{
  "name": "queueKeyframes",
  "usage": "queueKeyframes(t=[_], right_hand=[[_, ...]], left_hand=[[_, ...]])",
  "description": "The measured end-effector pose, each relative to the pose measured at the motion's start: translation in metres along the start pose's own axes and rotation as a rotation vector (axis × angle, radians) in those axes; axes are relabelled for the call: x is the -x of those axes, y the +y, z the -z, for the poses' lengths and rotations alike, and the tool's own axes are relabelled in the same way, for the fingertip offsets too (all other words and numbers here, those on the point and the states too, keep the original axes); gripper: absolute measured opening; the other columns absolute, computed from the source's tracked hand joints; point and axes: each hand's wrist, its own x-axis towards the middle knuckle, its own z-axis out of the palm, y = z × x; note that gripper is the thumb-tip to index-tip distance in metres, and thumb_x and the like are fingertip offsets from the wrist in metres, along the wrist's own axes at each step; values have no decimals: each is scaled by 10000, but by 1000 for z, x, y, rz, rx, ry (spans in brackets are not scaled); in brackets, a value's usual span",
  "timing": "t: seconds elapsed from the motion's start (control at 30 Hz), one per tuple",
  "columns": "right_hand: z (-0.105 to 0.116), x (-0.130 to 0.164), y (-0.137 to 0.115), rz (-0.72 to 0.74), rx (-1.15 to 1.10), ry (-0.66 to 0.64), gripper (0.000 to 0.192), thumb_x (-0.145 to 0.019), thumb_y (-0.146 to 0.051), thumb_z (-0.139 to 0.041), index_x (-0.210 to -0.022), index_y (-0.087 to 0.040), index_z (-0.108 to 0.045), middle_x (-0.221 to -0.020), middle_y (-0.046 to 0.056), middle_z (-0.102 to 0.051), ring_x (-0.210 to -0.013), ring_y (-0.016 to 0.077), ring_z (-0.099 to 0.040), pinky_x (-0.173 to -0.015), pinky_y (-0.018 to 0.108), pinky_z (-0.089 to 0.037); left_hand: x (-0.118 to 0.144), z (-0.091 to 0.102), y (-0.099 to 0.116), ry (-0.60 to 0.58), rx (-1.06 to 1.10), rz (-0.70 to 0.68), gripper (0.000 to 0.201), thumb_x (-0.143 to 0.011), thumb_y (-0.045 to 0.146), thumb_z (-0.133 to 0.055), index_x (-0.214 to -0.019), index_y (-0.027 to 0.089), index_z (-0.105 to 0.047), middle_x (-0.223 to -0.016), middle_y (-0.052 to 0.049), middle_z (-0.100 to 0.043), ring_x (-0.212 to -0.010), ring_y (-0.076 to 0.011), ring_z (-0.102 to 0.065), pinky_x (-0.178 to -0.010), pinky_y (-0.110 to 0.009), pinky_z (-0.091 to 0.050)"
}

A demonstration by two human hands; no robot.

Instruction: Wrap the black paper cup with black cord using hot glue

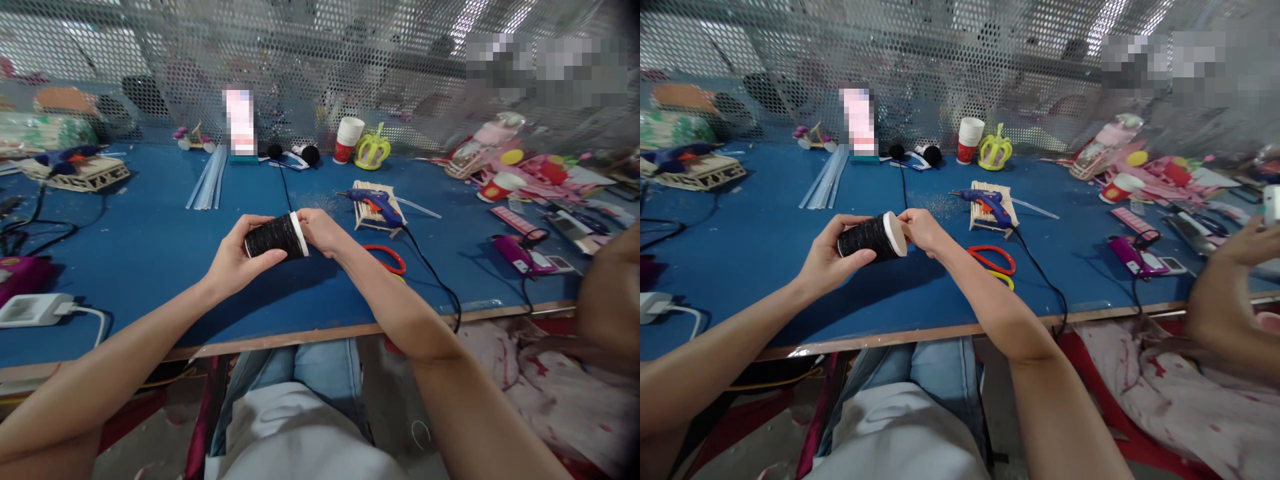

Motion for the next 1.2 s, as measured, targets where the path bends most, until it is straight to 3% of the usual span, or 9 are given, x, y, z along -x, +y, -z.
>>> queueKeyframes(t=[0.17, 0.3, 0.43, 0.5, 0.8, 1.07, 1.2], right_hand=[[9, -6, 4, 58, 118, 51, 94, -757, -156, -582, -685, -158, -522, -538, -25, -545, -463, 69, -482, -432, 189, -389], [21, 2, -2, 290, 168, 154, 162, -808, -309, -563, -749, -162, -528, -635, 11, -600, -504, 81, -512, -469, 213, -428], [25, 17, -13, 460, 191, -61, 240, -828, -373, -527, -807, -145, -598, -709, 25, -623, -599, 88, -532, -542, 214, -433], [24, 22, -15, 469, 247, -119, 237, -822, -359, -533, -798, -139, -617, -663, 11, -597, -591, 86, -514, -550, 216, -416], [17, 24, -15, 413, 343, -109, 171, -799, -296, -534, -734, -149, -594, -617, -11, -561, -569, 84, -485, -565, 225, -385], [16, 24, -15, 402, 314, -144, 167, -805, -278, -521, -706, -151, -569, -614, -10, -568, -571, 82, -493, -570, 222, -387], [16, 26, -14, 396, 317, -149, 159, -789, -285, -535, -724, -147, -580, -614, -2, -584, -562, 86, -509, -560, 225, -394]], left_hand=[[-4, 2, 0, 17, 5, 48, 473, -687, 421, -681, -1053, 164, -528, -829, -20, -598, -710, -140, -545, -619, -235, -439], [-9, 4, -7, 54, 27, 166, 422, -707, 440, -652, -1017, 175, -545, -721, 11, -546, -612, -117, -504, -539, -216, -410], [-12, 3, -15, 62, 74, 250, 421, -701, 462, -649, -992, 176, -545, -695, 19, -542, -579, -115, -505, -518, -216, -414], [-13, 3, -18, 51, 71, 271, 426, -702, 474, -646, -991, 178, -544, -689, 20, -544, -572, -115, -509, -513, -216, -413], [-12, 5, -17, 10, -57, 249, 462, -701, 493, -638, -1025, 181, -534, -726, 11, -550, -608, -127, -516, -533, -228, -408], [-14, 6, -12, -51, -121, 227, 499, -709, 506, -622, -1051, 154, -528, -887, -40, -595, -753, -157, -550, -644, -258, -433], [-13, 6, -12, -66, -134, 222, 536, -703, 514, -622, -1100, 170, -513, -855, -32, -591, -717, -155, -545, -619, -257, -423]])
